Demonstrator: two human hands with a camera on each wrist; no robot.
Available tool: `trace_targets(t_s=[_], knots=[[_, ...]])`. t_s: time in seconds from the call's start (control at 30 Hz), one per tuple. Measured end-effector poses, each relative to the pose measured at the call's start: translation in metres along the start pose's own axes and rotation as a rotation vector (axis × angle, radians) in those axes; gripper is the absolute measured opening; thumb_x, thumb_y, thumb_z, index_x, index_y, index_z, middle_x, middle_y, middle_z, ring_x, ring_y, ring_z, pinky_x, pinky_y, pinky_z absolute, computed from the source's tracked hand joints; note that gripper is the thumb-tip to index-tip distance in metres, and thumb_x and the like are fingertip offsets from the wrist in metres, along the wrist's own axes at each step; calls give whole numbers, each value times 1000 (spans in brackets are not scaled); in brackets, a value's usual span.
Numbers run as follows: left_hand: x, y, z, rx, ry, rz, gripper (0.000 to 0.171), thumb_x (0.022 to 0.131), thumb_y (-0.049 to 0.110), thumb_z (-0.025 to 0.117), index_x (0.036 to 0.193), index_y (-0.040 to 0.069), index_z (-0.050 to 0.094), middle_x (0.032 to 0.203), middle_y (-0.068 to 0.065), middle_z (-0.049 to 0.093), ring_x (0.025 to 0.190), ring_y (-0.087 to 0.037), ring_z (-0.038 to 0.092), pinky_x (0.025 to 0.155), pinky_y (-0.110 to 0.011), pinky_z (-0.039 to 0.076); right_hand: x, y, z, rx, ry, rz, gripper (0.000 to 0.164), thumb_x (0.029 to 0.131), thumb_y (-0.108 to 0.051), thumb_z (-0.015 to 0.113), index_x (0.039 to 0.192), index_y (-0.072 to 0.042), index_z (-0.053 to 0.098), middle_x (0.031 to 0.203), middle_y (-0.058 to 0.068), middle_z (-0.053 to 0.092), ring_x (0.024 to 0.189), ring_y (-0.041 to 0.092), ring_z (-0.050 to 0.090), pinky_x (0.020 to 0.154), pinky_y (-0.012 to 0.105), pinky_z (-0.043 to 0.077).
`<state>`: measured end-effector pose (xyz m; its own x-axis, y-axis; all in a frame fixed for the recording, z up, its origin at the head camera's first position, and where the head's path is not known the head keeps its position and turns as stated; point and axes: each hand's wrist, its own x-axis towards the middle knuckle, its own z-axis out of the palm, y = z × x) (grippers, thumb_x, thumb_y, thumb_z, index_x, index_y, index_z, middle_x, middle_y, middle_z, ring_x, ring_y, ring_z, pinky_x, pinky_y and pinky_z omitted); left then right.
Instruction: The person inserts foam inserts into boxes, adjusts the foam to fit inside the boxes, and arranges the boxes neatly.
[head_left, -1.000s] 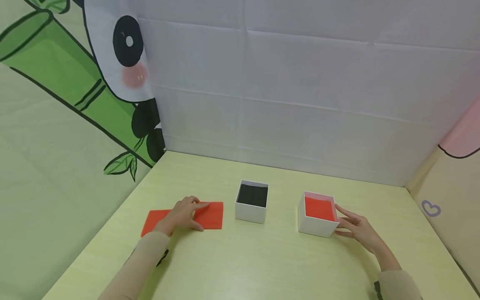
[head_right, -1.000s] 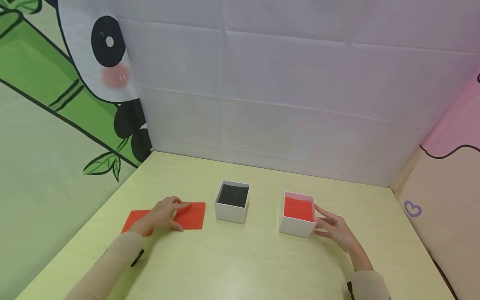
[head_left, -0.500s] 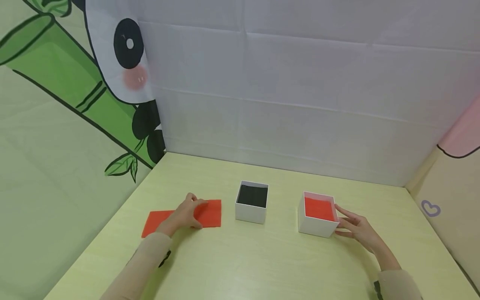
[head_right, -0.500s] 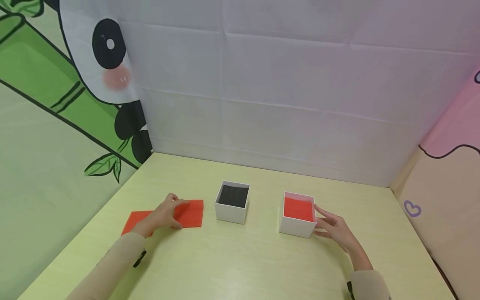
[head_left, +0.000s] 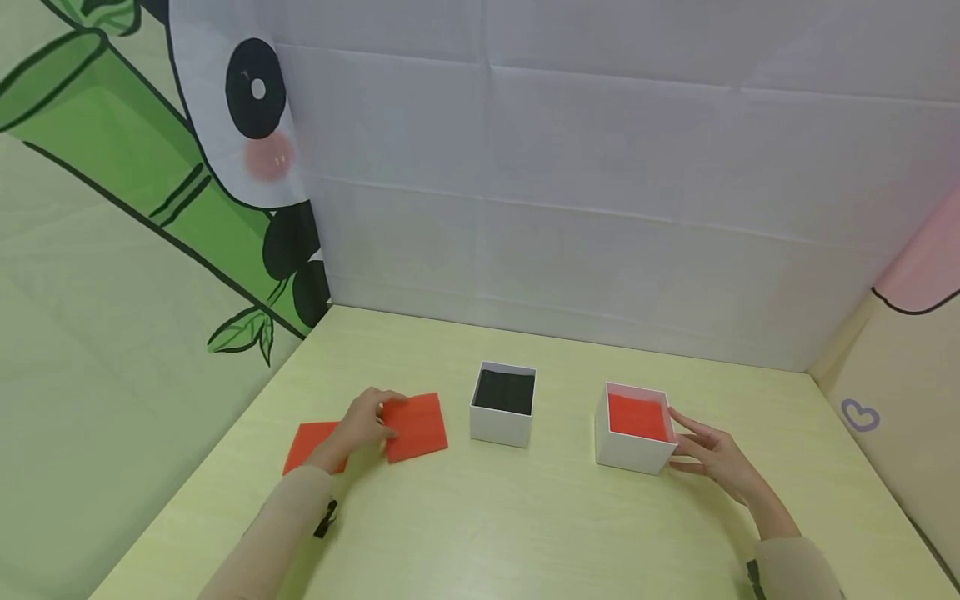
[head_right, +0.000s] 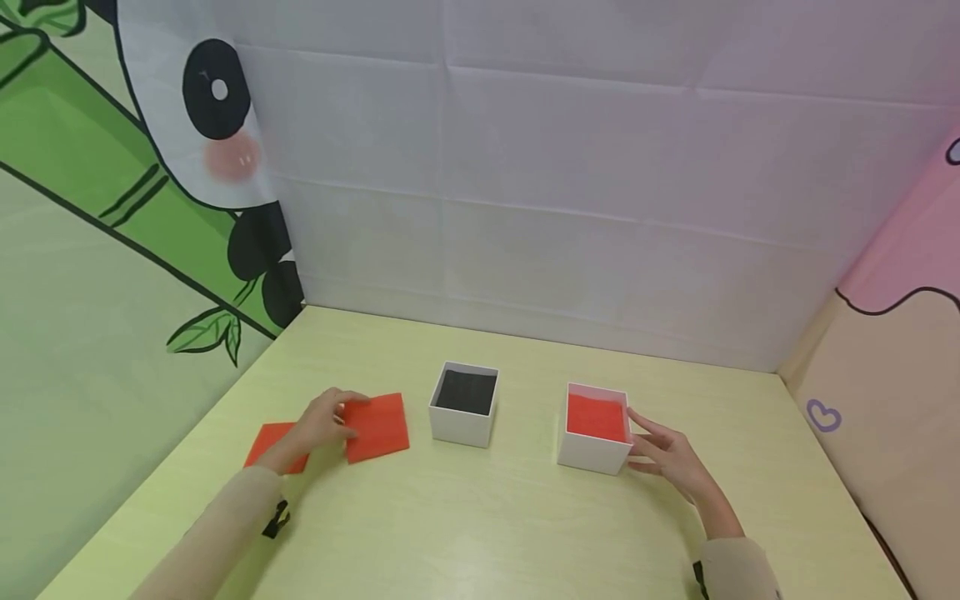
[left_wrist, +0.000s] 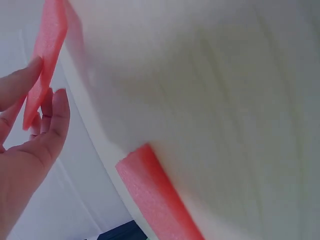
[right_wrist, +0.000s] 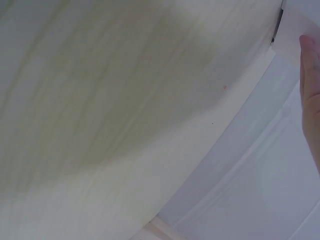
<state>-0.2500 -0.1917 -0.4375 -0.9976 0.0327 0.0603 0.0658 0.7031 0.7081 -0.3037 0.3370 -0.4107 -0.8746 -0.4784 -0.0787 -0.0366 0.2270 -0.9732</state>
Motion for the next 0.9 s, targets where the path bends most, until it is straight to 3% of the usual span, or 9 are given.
trace_targets(t_s=[0.13,0.3,0.47,0.57,0.63,0.77,0.9], knots=[[-2,0,-3,-170,34,4,36,70,-10,68,104,-2,63,100,-16,55,76,-24,51,59,-28,46,0,0,0,1,-3,1,56,93,-12,49,138,-1,19,133,37,22,93,10,60,77,40,47],[-4,1,-7,-299,42,51,30,76,-11,62,106,-7,60,102,-20,58,75,-25,56,60,-30,50,-1,0,0,-1,-12,-23,54,93,-11,48,138,-1,21,130,35,32,92,14,61,77,41,47],[-7,1,-10,-342,66,33,36,80,-13,57,115,-6,55,118,-25,50,69,-23,60,60,-31,50,-1,1,-1,20,-28,-39,54,92,-11,49,138,-1,22,121,8,52,92,16,61,76,40,47],[-8,0,-11,-341,76,24,39,81,-14,54,119,-5,53,122,-25,47,64,-20,60,58,-29,50,-1,2,-2,27,-21,-25,55,92,-12,49,138,-1,21,114,-6,55,91,15,61,76,39,47],[-9,0,-12,-341,72,19,41,82,-13,54,121,-4,52,124,-24,46,60,-18,57,55,-27,48,-1,2,-2,23,-14,-21,55,92,-12,50,138,0,21,115,-4,55,91,16,61,76,39,47],[-10,0,-13,-305,65,35,43,82,-12,54,124,-3,50,127,-25,44,59,-16,51,50,-23,42,0,3,-2,4,6,-12,56,92,-14,51,138,-1,22,124,12,50,92,17,61,76,39,47],[-11,2,-13,-288,29,55,45,82,-11,55,126,-5,47,129,-26,41,62,-16,52,52,-24,43,1,2,-1,-9,14,-6,57,92,-15,51,138,-1,22,126,19,46,92,17,61,76,39,47]])
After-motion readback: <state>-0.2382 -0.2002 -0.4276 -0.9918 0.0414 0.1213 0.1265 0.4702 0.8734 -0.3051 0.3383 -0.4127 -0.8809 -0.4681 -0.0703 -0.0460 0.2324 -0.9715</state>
